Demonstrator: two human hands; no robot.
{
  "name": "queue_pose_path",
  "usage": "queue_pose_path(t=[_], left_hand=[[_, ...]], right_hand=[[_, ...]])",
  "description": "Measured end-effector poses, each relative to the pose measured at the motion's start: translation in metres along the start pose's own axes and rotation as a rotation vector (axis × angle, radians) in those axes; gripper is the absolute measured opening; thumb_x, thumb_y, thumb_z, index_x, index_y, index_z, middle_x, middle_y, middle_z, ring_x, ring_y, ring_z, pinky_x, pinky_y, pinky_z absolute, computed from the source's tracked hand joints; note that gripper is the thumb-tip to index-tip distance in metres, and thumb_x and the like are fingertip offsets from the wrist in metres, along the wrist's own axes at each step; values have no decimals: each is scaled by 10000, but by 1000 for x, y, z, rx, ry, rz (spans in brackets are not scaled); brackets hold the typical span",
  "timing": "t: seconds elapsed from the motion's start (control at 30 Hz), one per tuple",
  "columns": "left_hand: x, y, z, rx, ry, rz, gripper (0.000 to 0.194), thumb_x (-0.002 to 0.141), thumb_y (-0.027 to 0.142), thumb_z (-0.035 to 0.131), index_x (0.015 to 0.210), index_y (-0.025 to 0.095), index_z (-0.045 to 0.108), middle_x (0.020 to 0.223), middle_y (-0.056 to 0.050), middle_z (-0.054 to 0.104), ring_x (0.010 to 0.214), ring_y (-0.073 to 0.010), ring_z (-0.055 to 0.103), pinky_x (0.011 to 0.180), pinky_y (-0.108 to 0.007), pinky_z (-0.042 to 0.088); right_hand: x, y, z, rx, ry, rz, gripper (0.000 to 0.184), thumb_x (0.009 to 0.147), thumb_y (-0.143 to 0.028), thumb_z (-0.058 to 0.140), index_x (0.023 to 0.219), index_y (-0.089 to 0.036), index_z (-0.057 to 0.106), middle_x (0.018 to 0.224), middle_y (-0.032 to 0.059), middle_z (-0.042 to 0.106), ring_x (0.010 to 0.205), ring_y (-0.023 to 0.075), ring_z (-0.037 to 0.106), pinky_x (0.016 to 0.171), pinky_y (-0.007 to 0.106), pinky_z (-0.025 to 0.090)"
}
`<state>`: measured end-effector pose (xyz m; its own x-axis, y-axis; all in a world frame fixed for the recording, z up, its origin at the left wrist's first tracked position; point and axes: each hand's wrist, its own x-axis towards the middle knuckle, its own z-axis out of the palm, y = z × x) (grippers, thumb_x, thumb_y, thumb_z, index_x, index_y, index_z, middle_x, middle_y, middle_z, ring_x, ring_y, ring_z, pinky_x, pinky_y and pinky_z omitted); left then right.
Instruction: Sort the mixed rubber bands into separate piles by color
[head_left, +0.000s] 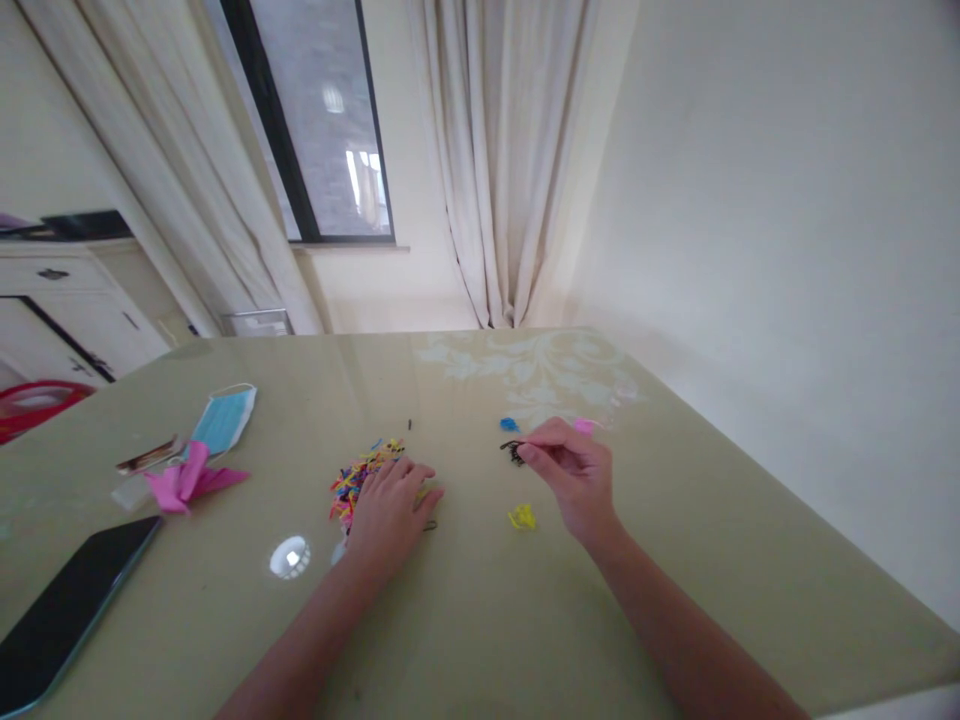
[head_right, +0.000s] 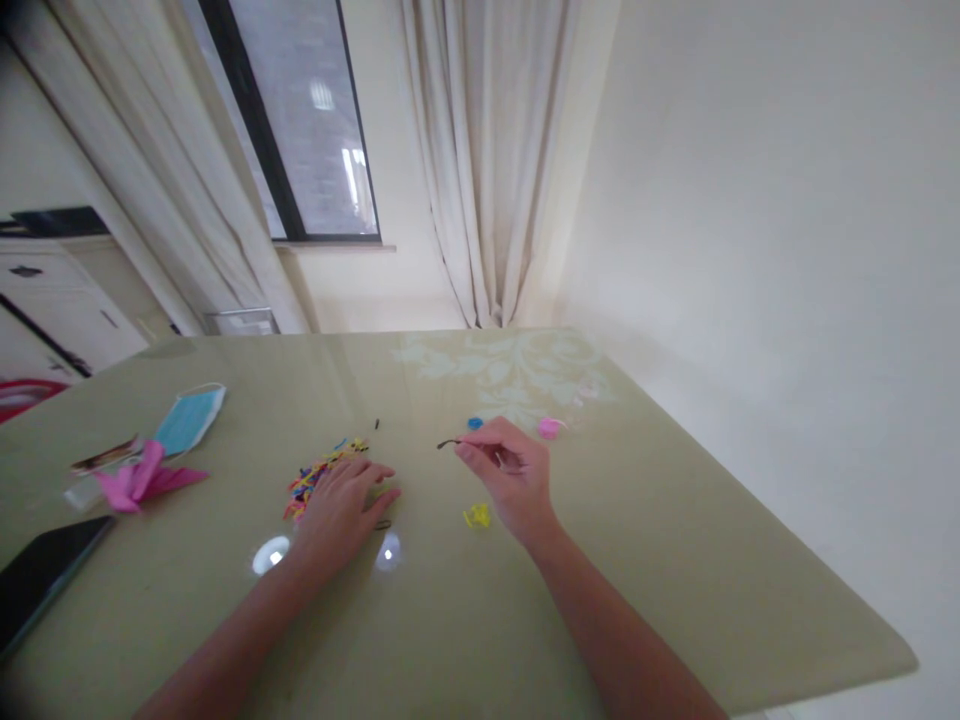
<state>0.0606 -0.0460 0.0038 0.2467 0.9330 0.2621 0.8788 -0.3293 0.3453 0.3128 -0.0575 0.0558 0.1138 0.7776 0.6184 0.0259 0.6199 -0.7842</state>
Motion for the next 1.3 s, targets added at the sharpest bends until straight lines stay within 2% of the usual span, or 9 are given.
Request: queue_pose_path(t=[0.13, 0.43, 0.5, 0.63, 0.77, 0.97, 1.17, 1.3], left_hand=[[3, -3, 2, -6, -77, 12, 196, 988, 254, 556, 986, 223, 750, 1056, -82, 739, 1051, -284, 660, 958, -426, 457], [6, -5, 5, 27, -89, 17, 237, 991, 220, 517, 927, 228, 745, 1022, -91, 753, 1043, -289, 674, 937, -417, 446], [5, -5, 5, 29, -85, 20, 231, 992, 224, 513, 919, 228, 733, 1021, -88, 752, 1050, -294, 670, 943, -426, 443], [5, -5, 7, -28, -55, 40, 222, 993, 227, 497, 919, 221, 706, 1041, -89, 737, 1049, -296, 661, 952, -440, 456], [6, -6, 8, -190, -6, 46, 202, 985, 243, 493, 891, 225, 672, 989, -76, 746, 990, -273, 671, 941, -417, 486], [5, -2, 6, -449, 50, 8, 196, 975, 342, 537, 909, 236, 688, 954, -54, 763, 936, -240, 696, 877, -359, 524], [9, 5, 3, -807, -10, -83, 231, 924, 410, 620, 952, 208, 728, 936, -59, 785, 897, -215, 726, 860, -356, 569], [10, 11, 0, -1069, -111, -194, 339, 839, 505, 737, 968, 192, 737, 915, -70, 797, 880, -212, 741, 846, -364, 599]], right_hand=[[0, 1, -2, 44, 8, -12, 97, 850, -355, 852, 858, -261, 829, 731, 35, 693, 688, 174, 589, 591, 309, 463], [4, 5, -14, 131, -5, -21, 44, 860, -303, 843, 903, -297, 837, 767, 20, 686, 702, 153, 585, 584, 275, 468], [8, 8, -19, 32, -17, 39, 59, 867, -323, 826, 881, -266, 832, 738, 16, 683, 639, 142, 570, 546, 268, 451], [17, 31, -34, -368, -119, 178, 179, 871, -380, 791, 818, -211, 819, 686, 28, 711, 545, 134, 532, 511, 271, 420], [17, 62, -44, -691, -209, 158, 179, 903, -347, 741, 822, -210, 822, 749, 59, 766, 616, 166, 604, 602, 294, 471], [8, 82, -43, -904, -301, 147, 177, 948, -276, 690, 846, -222, 824, 785, 44, 748, 644, 160, 622, 623, 282, 456], [9, 78, -46, -969, -310, 128, 204, 974, -266, 664, 876, -235, 840, 835, 52, 746, 694, 170, 650, 655, 289, 468], [6, 59, -30, -791, -302, 66, 223, 997, -311, 651, 925, -208, 835, 800, 54, 731, 643, 158, 611, 639, 289, 471]])
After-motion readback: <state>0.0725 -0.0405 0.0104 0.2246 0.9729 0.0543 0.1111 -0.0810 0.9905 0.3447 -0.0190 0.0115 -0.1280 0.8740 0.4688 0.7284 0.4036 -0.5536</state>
